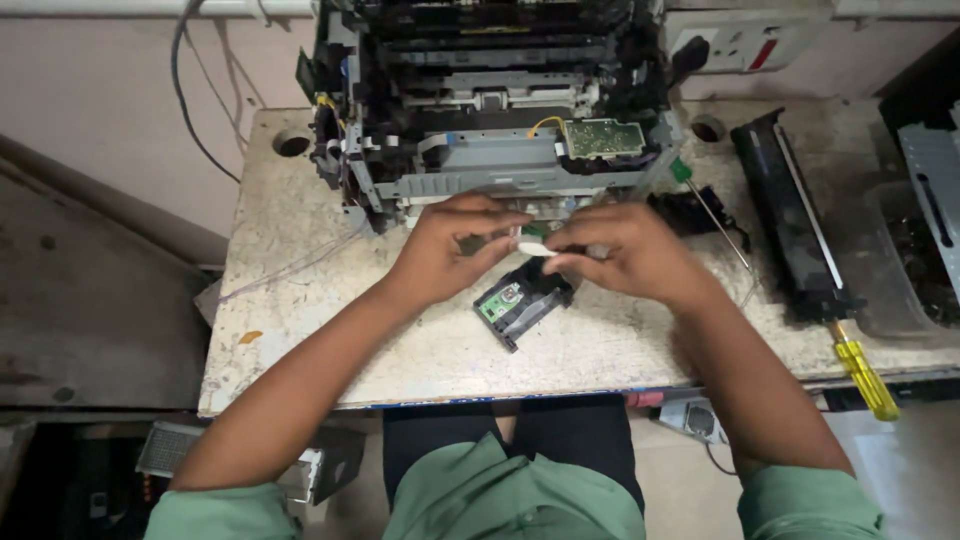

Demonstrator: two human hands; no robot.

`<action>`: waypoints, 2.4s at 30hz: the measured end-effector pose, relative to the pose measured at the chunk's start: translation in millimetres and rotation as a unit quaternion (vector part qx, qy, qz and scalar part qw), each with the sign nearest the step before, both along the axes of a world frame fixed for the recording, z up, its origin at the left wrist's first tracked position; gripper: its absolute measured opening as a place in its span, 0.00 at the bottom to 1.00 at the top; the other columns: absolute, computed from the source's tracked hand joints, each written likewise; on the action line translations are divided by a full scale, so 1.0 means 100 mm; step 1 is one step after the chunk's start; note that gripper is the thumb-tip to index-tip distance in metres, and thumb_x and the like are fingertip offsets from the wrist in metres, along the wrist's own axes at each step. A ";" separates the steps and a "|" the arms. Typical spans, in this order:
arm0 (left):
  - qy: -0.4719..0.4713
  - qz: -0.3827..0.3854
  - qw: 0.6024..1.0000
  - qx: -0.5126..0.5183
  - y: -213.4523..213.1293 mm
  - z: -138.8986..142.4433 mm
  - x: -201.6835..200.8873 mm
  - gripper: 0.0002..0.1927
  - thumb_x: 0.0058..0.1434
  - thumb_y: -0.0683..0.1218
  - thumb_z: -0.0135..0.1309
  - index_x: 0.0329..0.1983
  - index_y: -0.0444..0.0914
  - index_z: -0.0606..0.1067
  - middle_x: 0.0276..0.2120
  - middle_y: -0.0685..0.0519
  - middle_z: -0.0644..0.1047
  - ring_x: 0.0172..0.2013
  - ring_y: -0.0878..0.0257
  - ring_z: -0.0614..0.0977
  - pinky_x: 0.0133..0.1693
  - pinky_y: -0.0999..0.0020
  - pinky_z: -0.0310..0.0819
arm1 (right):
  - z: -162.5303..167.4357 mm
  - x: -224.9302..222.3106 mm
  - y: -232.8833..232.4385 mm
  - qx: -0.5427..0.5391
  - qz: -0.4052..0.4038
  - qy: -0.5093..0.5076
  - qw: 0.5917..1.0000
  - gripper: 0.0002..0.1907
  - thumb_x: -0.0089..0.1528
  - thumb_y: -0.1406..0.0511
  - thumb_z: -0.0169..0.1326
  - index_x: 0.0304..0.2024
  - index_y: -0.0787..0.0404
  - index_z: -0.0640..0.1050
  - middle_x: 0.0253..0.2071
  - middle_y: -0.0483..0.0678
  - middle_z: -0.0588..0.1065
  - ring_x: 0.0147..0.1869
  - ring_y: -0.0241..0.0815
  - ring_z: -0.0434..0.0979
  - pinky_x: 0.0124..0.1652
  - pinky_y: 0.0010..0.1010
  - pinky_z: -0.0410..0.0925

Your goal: The person disassembles a small black plastic housing containing a green circuit board, removes a screw with a screwdriver, and cleans the board with a toothbrush. The person then reassembles the housing and places the unit on the table.

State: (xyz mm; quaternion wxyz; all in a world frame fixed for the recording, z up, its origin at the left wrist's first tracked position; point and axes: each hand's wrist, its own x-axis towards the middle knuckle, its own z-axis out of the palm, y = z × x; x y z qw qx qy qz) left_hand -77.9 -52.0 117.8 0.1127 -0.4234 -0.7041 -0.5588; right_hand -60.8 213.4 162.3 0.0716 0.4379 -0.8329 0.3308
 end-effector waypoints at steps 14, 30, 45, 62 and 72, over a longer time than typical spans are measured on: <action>0.053 -0.003 0.998 -0.016 -0.06 0.04 -0.05 0.16 0.61 0.38 0.61 0.53 0.38 0.81 0.44 0.49 0.82 0.45 0.57 0.83 0.50 0.63 0.78 | -0.09 -0.11 -0.08 -0.049 -0.010 0.087 0.995 0.10 0.58 0.68 0.66 0.43 0.59 0.84 0.38 0.48 0.80 0.39 0.41 0.82 0.37 0.30 0.74; 0.048 0.051 0.995 -0.073 -0.01 0.01 -0.33 0.17 0.58 0.39 0.62 0.52 0.40 0.82 0.40 0.50 0.83 0.39 0.57 0.84 0.43 0.64 0.80 | -0.06 -0.42 -0.06 -0.045 -0.010 0.071 0.996 0.11 0.58 0.64 0.66 0.42 0.58 0.84 0.37 0.47 0.81 0.37 0.40 0.83 0.36 0.29 0.75; 0.034 0.066 0.992 -0.099 0.11 -0.12 -0.65 0.16 0.60 0.41 0.63 0.52 0.43 0.81 0.42 0.51 0.83 0.41 0.58 0.85 0.45 0.65 0.81 | -0.33 -0.85 0.10 -0.035 -0.060 0.058 0.996 0.07 0.57 0.63 0.67 0.37 0.55 0.85 0.34 0.45 0.82 0.31 0.34 0.83 0.27 0.25 0.75; 0.036 0.044 0.996 -0.068 0.19 -0.05 -0.58 0.14 0.61 0.41 0.62 0.51 0.40 0.82 0.40 0.51 0.84 0.40 0.60 0.85 0.42 0.66 0.82 | -0.27 -0.73 0.14 -0.072 -0.022 0.102 0.992 0.09 0.58 0.61 0.66 0.38 0.58 0.84 0.36 0.48 0.82 0.35 0.39 0.84 0.32 0.27 0.76; 0.031 0.050 0.996 -0.068 0.11 -0.01 -0.53 0.16 0.59 0.41 0.59 0.50 0.40 0.82 0.39 0.51 0.83 0.37 0.62 0.85 0.37 0.70 0.82 | -0.15 -0.67 0.01 -0.081 -0.033 0.106 0.990 0.10 0.56 0.62 0.68 0.36 0.60 0.83 0.36 0.49 0.82 0.37 0.39 0.85 0.34 0.26 0.77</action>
